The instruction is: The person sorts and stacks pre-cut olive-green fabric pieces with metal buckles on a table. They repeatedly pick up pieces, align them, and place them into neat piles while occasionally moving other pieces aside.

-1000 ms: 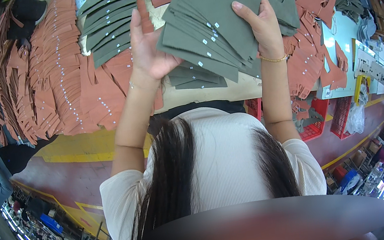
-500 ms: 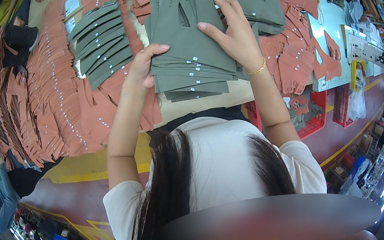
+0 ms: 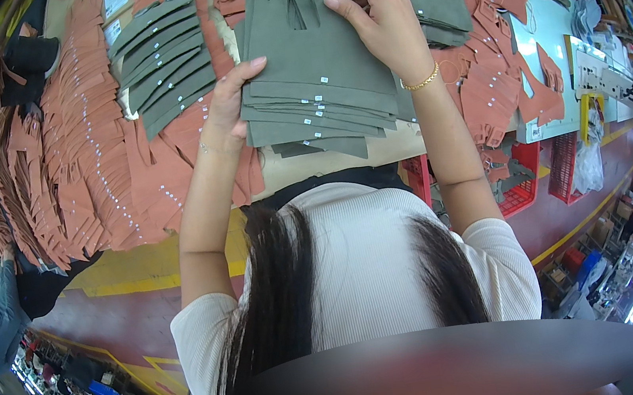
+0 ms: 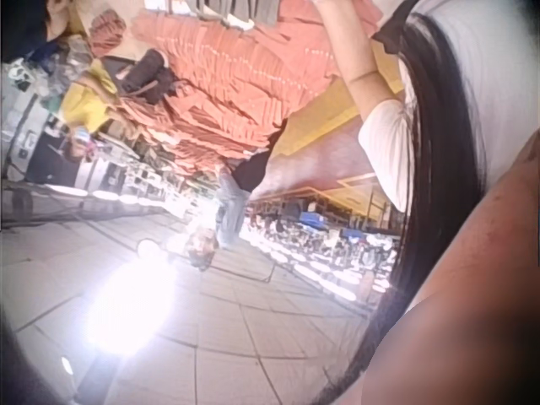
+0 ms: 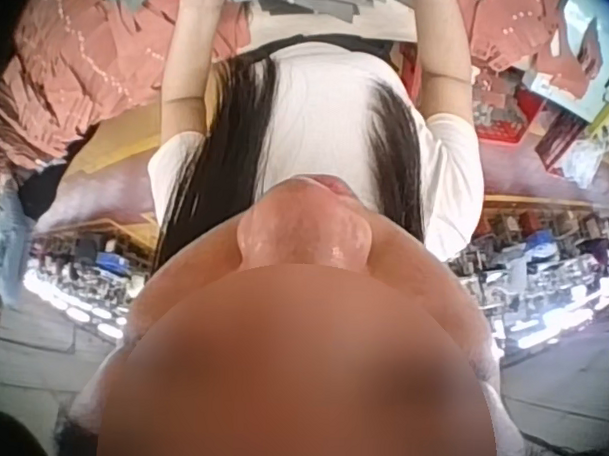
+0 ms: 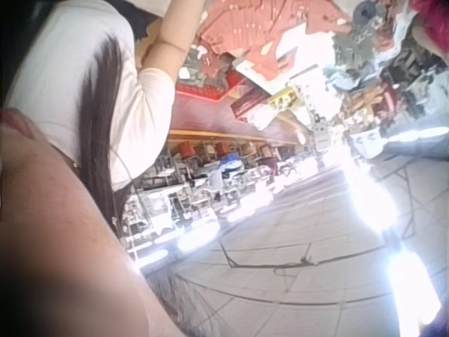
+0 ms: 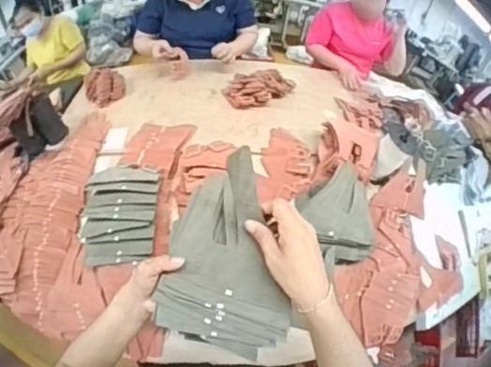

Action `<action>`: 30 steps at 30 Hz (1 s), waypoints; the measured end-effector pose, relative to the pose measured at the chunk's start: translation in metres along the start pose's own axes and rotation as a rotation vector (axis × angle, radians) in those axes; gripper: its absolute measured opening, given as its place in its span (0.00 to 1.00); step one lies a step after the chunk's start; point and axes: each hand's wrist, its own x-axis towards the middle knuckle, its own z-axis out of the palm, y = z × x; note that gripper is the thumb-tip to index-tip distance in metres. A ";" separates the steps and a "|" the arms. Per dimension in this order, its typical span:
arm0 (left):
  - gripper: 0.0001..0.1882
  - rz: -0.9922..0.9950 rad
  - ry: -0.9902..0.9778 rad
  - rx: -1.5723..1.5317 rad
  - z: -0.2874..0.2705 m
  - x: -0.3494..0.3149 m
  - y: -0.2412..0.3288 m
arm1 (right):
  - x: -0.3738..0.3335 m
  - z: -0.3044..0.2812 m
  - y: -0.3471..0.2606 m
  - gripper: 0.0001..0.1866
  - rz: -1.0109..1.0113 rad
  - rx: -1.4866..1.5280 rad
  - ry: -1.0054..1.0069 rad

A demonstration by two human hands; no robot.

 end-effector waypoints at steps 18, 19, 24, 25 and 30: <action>0.27 0.002 0.063 0.147 0.006 0.001 -0.006 | -0.009 0.008 0.010 0.22 0.270 -0.053 -0.048; 0.27 0.006 0.079 0.177 0.007 0.000 -0.006 | -0.009 0.009 0.009 0.21 0.221 -0.061 -0.018; 0.28 0.010 0.048 0.167 0.010 0.000 -0.007 | -0.012 0.010 0.005 0.20 0.048 -0.158 0.078; 0.28 0.013 0.052 0.184 0.011 0.000 -0.008 | -0.013 0.009 0.005 0.19 0.079 -0.110 0.070; 0.29 0.029 0.089 0.186 0.007 0.000 -0.011 | -0.013 0.007 0.014 0.18 0.210 0.113 0.007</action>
